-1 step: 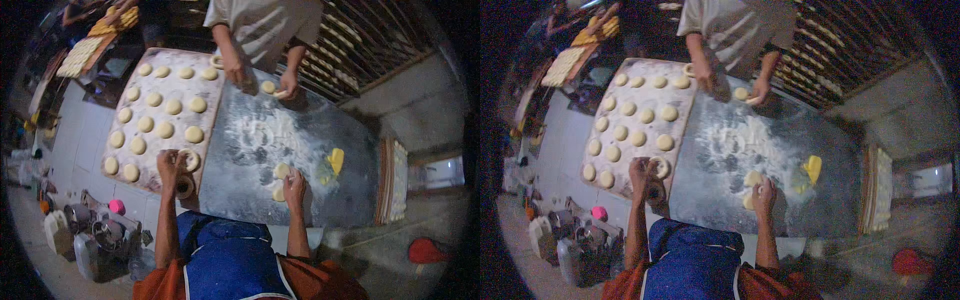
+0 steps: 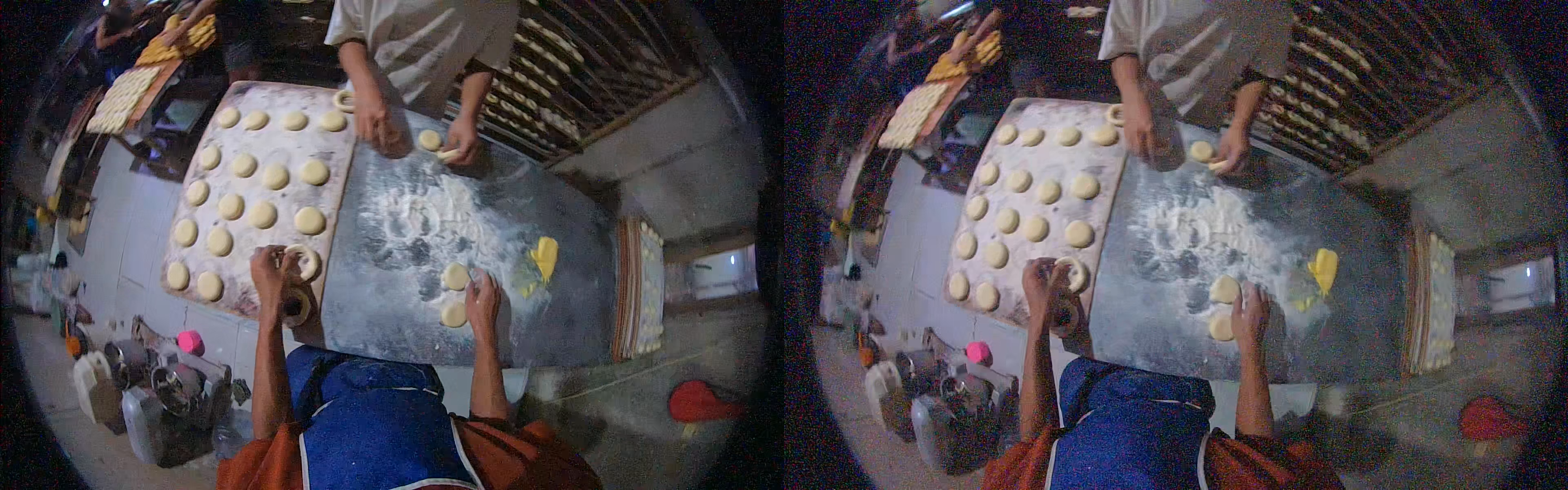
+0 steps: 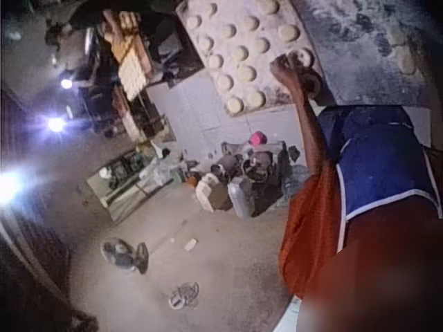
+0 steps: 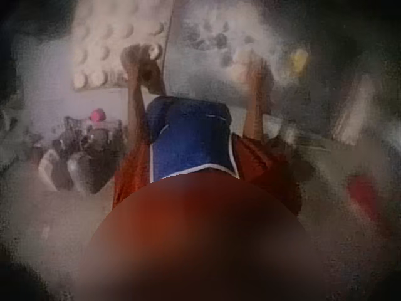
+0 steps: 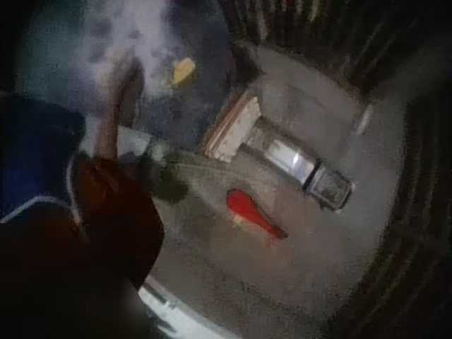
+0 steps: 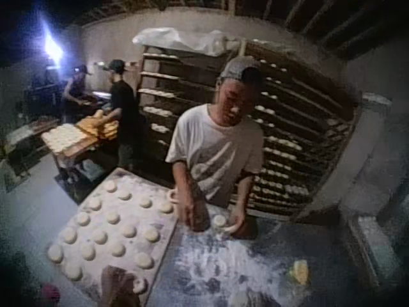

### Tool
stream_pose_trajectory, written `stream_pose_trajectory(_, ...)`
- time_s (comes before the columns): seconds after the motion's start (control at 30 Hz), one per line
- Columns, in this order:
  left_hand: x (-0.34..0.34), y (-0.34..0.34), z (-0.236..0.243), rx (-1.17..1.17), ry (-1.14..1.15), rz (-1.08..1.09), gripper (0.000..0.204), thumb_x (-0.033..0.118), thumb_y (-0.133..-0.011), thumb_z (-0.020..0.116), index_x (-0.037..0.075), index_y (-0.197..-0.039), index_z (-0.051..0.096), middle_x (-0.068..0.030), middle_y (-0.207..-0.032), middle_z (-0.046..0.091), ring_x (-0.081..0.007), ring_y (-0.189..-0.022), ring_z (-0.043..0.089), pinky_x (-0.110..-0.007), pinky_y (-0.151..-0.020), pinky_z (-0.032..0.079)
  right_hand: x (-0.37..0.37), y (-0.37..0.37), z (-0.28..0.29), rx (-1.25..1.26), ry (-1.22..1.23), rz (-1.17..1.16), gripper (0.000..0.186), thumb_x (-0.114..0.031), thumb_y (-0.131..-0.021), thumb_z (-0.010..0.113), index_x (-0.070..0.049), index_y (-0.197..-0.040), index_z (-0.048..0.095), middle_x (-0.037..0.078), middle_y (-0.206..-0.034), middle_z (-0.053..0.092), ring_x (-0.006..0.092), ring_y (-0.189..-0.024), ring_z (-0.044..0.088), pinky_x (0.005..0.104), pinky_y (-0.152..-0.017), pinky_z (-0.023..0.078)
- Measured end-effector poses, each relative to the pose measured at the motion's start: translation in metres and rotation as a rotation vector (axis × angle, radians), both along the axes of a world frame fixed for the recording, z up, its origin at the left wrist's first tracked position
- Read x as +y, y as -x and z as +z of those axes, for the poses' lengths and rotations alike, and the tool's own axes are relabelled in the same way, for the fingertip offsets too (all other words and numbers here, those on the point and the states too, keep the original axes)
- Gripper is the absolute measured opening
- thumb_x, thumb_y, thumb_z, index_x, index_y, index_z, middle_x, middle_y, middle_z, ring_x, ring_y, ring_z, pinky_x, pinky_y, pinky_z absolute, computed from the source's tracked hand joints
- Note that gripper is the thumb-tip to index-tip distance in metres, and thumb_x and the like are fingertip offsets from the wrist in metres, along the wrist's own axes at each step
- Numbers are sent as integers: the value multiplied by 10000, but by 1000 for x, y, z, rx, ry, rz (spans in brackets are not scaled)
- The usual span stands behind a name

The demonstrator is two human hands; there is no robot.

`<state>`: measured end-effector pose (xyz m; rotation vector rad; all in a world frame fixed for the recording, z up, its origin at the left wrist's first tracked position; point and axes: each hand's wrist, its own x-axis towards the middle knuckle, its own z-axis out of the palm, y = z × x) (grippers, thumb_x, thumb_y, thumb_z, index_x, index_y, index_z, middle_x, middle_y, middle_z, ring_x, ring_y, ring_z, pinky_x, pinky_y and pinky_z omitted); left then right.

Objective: The person shapes dough balls into ring shapes by hand and places them on a wooden board. Another person assists by arranging the shaped dough on the board. The work continues with multiple dough pieces being processed in sequence.

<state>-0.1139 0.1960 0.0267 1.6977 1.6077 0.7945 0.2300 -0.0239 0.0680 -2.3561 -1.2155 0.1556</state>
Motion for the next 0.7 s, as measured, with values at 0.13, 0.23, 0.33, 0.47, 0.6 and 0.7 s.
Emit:
stream_pose_trajectory(0.13,-21,-49,22,43,-415,-46,367,116,-720,716,35,-1055,589,-162,-932,595,-316,-863,572,-419,-783,439,4,-46,-18,-76,107,189,315,-163,-781,689,-70,-1065,590,112,-915,608,336,-991,522,459,-875,399)
stream_pose_trajectory(0.23,-66,-126,25,-298,-291,-287,255,73,-758,643,15,-1003,598,-153,-957,613,-327,-884,589,-388,-801,458,13,-57,-19,225,258,203,327,-145,-696,762,-47,-899,525,69,-862,599,239,-797,586,402,-711,476)
stream_pose_trajectory(0.33,-114,-199,25,-452,330,-506,326,192,-845,661,-27,-1081,611,-151,-973,660,-230,-886,635,-349,-771,503,13,-51,-9,795,-110,13,332,-46,-677,740,-48,-916,508,78,-845,611,191,-740,601,335,-698,517)
stream_pose_trajectory(0.47,-149,-239,36,-730,455,-517,283,220,-885,638,-36,-1004,635,-93,-941,663,-162,-875,614,-325,-727,506,-1,-35,5,1148,-462,48,502,25,-688,704,-43,-1074,390,121,-901,614,171,-821,616,284,-704,519)
stream_pose_trajectory(0.6,-164,-256,52,-729,424,-468,276,225,-907,611,-33,-1001,641,-83,-904,658,-130,-818,599,-281,-717,492,-8,-42,21,759,-399,116,599,67,-683,683,-49,-1156,334,160,-924,617,188,-831,622,308,-725,521)
stream_pose_trajectory(0.7,-170,-268,56,-784,414,-474,271,207,-912,598,-18,-1063,613,-73,-886,651,-118,-783,591,-269,-688,488,-15,-56,38,844,-328,185,658,39,-696,661,-55,-1236,299,141,-926,618,179,-814,622,306,-712,519)
